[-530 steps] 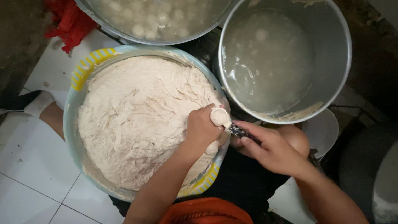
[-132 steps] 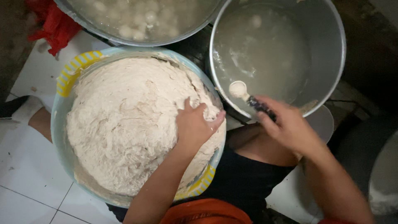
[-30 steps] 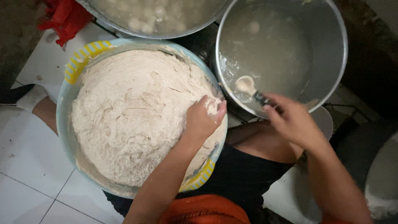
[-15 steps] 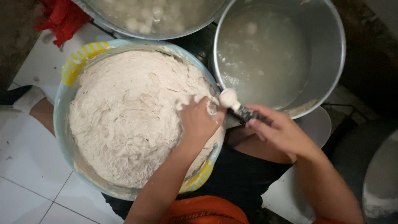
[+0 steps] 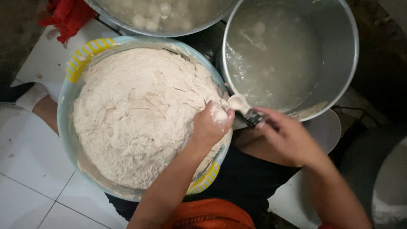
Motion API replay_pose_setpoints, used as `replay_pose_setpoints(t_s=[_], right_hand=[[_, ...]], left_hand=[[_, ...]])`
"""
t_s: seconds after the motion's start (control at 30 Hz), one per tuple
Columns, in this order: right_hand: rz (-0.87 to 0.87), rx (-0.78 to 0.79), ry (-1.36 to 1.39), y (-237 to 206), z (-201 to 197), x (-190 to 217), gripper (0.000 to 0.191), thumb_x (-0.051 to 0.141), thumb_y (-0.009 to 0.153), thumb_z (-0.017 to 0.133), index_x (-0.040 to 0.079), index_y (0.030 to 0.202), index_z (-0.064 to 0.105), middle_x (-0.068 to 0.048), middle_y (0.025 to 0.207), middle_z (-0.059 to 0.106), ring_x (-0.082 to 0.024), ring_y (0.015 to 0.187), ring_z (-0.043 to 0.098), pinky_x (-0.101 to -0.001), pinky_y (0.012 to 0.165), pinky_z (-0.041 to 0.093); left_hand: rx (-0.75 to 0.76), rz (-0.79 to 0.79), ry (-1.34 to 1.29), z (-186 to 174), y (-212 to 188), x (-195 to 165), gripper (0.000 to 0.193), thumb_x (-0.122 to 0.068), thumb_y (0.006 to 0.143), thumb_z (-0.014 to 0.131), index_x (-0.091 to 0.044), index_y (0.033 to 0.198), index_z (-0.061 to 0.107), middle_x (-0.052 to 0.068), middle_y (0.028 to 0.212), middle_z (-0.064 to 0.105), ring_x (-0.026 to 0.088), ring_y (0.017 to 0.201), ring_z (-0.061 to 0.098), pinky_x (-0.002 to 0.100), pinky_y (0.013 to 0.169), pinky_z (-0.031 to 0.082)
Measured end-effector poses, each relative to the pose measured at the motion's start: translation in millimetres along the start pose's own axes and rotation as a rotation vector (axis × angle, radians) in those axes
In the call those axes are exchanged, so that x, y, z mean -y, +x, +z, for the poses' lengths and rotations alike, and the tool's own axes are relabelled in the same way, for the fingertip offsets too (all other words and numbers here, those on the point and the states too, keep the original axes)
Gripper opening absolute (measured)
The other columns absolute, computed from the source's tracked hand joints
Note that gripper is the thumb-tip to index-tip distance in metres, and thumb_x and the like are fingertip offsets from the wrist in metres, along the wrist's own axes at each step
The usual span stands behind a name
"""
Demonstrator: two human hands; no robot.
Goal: The person sits on the floor beside a large basin of dough and a pot of water. They repeatedly pinch off portions of dough, roll each portion into a ball between their hands, and drop the ball into a pot of water, with finished balls accumulating in a second pot.
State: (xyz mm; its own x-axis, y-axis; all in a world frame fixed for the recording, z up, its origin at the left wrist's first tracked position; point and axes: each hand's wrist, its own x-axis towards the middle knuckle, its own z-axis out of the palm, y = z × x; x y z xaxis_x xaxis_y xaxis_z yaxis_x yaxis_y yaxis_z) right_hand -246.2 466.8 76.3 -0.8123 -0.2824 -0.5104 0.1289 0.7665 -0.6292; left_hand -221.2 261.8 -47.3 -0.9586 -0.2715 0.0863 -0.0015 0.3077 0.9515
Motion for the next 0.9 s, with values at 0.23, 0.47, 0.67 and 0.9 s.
replay_pose_setpoints(t_s=[0.23, 0.47, 0.67, 0.9], right_hand=[[-0.228, 0.121, 0.257, -10.6, 23.9, 3.3, 0.047, 0.014, 0.099, 0.061, 0.006, 0.144, 0.055, -0.005, 0.102, 0.074, -0.009, 0.079, 0.066, -0.0252, 0.066, 0.053], [0.111, 0.255, 0.441, 17.5, -1.0, -2.0, 0.05, 0.015, 0.095, 0.06, 0.013, 0.145, 0.056, -0.003, 0.089, 0.074, -0.006, 0.056, 0.054, -0.0229, 0.045, 0.045], [0.208, 0.073, 0.196, 54.2, -33.5, -9.3, 0.05, 0.014, 0.099, 0.06, 0.014, 0.148, 0.062, -0.02, 0.087, 0.067, -0.018, 0.062, 0.057, -0.0326, 0.055, 0.048], [-0.119, -0.202, -0.369, 87.9, -34.4, -16.0, 0.042, 0.01, 0.089, 0.065, 0.006, 0.131, 0.064, -0.021, 0.116, 0.071, -0.043, 0.099, 0.069, -0.0475, 0.084, 0.053]], left_hand=[[0.148, -0.072, 0.152, -4.7, 1.6, -7.7, 0.023, -0.018, 0.078, 0.08, -0.006, 0.096, 0.073, 0.019, 0.083, 0.073, 0.04, 0.084, 0.074, 0.045, 0.072, 0.058], [0.197, -0.019, 0.984, -54.2, 48.1, -16.4, 0.083, -0.082, 0.08, 0.078, -0.013, 0.124, 0.064, 0.038, 0.127, 0.057, 0.062, 0.108, 0.06, 0.06, 0.08, 0.052], [0.377, -0.316, 0.851, -68.8, 42.7, -14.0, 0.081, -0.071, 0.089, 0.059, -0.002, 0.13, 0.06, 0.037, 0.139, 0.051, 0.053, 0.11, 0.062, 0.059, 0.091, 0.05], [0.462, -0.315, 0.681, -53.0, 12.3, -35.3, 0.093, -0.068, 0.08, 0.067, 0.007, 0.133, 0.055, 0.037, 0.131, 0.055, 0.052, 0.106, 0.062, 0.059, 0.087, 0.049]])
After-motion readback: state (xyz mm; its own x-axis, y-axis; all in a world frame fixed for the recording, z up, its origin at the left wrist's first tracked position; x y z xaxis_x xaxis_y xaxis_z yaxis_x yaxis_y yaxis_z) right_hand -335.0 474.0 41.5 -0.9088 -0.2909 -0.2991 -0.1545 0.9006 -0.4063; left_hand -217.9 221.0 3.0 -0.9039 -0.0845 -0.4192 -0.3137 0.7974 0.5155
